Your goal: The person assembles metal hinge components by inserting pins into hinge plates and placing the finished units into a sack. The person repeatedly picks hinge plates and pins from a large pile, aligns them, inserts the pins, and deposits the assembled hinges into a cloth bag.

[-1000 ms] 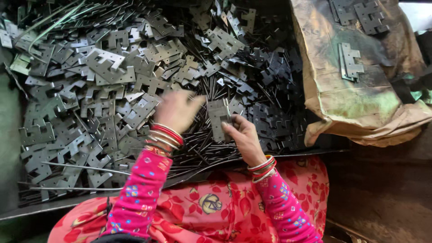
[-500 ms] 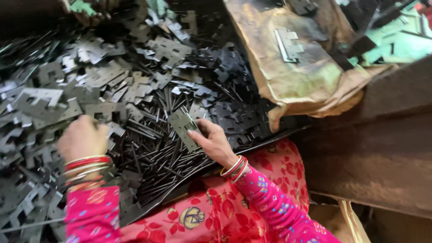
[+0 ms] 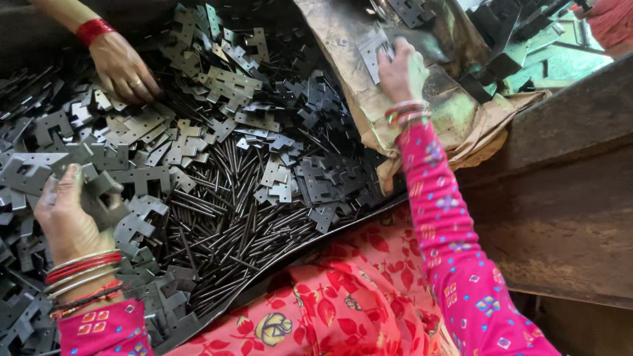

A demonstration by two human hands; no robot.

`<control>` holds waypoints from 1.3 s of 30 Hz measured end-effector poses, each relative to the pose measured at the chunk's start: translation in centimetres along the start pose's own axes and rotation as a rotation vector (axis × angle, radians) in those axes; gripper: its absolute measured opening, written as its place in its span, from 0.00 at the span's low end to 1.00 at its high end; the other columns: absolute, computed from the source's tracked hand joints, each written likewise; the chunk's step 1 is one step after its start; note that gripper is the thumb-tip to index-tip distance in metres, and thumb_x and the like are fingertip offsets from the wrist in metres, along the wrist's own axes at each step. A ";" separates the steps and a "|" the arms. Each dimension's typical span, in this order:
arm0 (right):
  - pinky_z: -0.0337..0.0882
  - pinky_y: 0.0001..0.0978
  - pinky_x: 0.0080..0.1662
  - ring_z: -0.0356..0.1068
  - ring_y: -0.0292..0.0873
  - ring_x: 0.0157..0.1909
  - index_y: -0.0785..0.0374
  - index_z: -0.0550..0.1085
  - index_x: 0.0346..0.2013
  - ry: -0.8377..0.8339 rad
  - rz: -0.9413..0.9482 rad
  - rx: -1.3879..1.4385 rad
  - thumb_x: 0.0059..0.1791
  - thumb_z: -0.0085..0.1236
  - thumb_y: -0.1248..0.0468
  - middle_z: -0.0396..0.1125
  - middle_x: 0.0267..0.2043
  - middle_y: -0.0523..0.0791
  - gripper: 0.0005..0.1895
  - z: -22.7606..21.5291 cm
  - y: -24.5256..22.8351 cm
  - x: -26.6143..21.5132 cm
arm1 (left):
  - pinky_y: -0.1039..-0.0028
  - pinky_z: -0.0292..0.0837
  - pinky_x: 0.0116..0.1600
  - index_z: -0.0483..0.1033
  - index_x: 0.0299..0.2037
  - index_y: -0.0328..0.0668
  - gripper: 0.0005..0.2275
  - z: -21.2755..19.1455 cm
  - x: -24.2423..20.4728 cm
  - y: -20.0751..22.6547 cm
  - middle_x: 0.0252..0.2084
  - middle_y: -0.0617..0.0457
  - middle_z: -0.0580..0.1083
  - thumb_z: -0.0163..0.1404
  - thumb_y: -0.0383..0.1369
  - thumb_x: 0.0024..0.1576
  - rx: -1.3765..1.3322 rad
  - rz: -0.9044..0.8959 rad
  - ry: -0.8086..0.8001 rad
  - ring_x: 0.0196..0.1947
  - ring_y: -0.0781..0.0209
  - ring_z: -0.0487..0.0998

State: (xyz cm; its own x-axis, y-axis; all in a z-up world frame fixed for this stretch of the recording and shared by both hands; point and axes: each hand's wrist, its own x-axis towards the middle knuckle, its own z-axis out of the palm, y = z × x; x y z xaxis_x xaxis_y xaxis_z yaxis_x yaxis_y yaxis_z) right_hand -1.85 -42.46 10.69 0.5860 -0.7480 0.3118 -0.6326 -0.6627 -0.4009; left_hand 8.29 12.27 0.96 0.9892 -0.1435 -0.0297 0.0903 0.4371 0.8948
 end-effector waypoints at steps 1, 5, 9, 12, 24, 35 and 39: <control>0.59 0.57 0.50 0.66 0.55 0.52 0.63 0.76 0.42 -0.013 -0.017 -0.117 0.50 0.62 0.52 0.72 0.45 0.52 0.17 0.0 0.5 0.5 | 0.65 0.74 0.42 0.68 0.46 0.37 0.05 0.3 -0.1 0.1 0.39 0.46 0.74 0.47 0.29 0.74 -0.050 -0.018 -0.028 0.34 0.53 0.77; 0.63 0.60 0.53 0.66 0.59 0.52 0.68 0.76 0.43 0.368 -0.305 -0.194 0.43 0.68 0.50 0.70 0.46 0.57 0.26 -0.1 1.0 -2.6 | 0.58 0.80 0.47 0.70 0.49 0.36 0.10 2.6 -1.1 0.7 0.42 0.45 0.75 0.44 0.36 0.69 -0.147 -0.165 -0.119 0.41 0.49 0.80; 0.67 0.54 0.54 0.67 0.61 0.49 0.66 0.77 0.44 0.270 -0.692 0.063 0.55 0.64 0.57 0.69 0.42 0.55 0.13 2.5 -1.6 -11.9 | 0.59 0.80 0.49 0.74 0.49 0.34 0.16 6.0 -2.7 -0.9 0.45 0.44 0.78 0.45 0.41 0.64 0.042 -0.319 -0.333 0.43 0.48 0.82; 0.70 0.51 0.45 0.70 0.57 0.43 0.60 0.75 0.30 -0.201 -0.709 0.084 0.47 0.64 0.54 0.70 0.35 0.51 0.13 5.9 -4.8 -17.8 | 0.63 0.78 0.46 0.77 0.41 0.33 0.16 8.2 -3.0 -3.3 0.39 0.41 0.78 0.51 0.42 0.63 0.433 -0.147 -0.634 0.38 0.46 0.79; 0.69 0.54 0.45 0.70 0.59 0.46 0.60 0.73 0.41 -0.586 -0.586 -0.149 0.42 0.66 0.42 0.68 0.41 0.53 0.28 14.3 -5.5 -22.0 | 0.57 0.78 0.43 0.83 0.37 0.45 0.06 10.3 -6.9 -7.8 0.38 0.45 0.79 0.57 0.34 0.52 1.711 0.089 -0.621 0.37 0.43 0.82; 0.63 0.64 0.49 0.59 0.54 0.58 0.40 0.75 0.57 -0.611 -0.975 -0.262 0.40 0.67 0.56 0.63 0.51 0.49 0.29 14.0 -4.0 -18.0 | 0.65 0.77 0.44 0.79 0.41 0.40 0.12 6.3 -2.9 3.4 0.36 0.46 0.80 0.57 0.40 0.57 0.772 -0.105 -0.460 0.36 0.53 0.81; 0.61 0.64 0.50 0.59 0.53 0.57 0.38 0.77 0.51 -0.582 -1.110 -0.380 0.38 0.69 0.51 0.63 0.50 0.47 0.26 14.1 -5.2 -17.0 | 0.63 0.83 0.43 0.73 0.41 0.41 0.12 5.8 -2.4 0.7 0.38 0.47 0.79 0.50 0.41 0.62 0.026 -0.257 -0.200 0.37 0.55 0.83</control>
State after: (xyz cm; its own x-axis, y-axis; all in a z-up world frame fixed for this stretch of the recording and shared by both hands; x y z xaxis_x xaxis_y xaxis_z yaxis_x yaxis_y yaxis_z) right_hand -1.40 -25.81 -4.67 0.9552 0.2626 -0.1367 0.2795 -0.9522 0.1236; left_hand 5.34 7.74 4.21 0.8918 -0.4192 -0.1702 0.3285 0.3412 0.8807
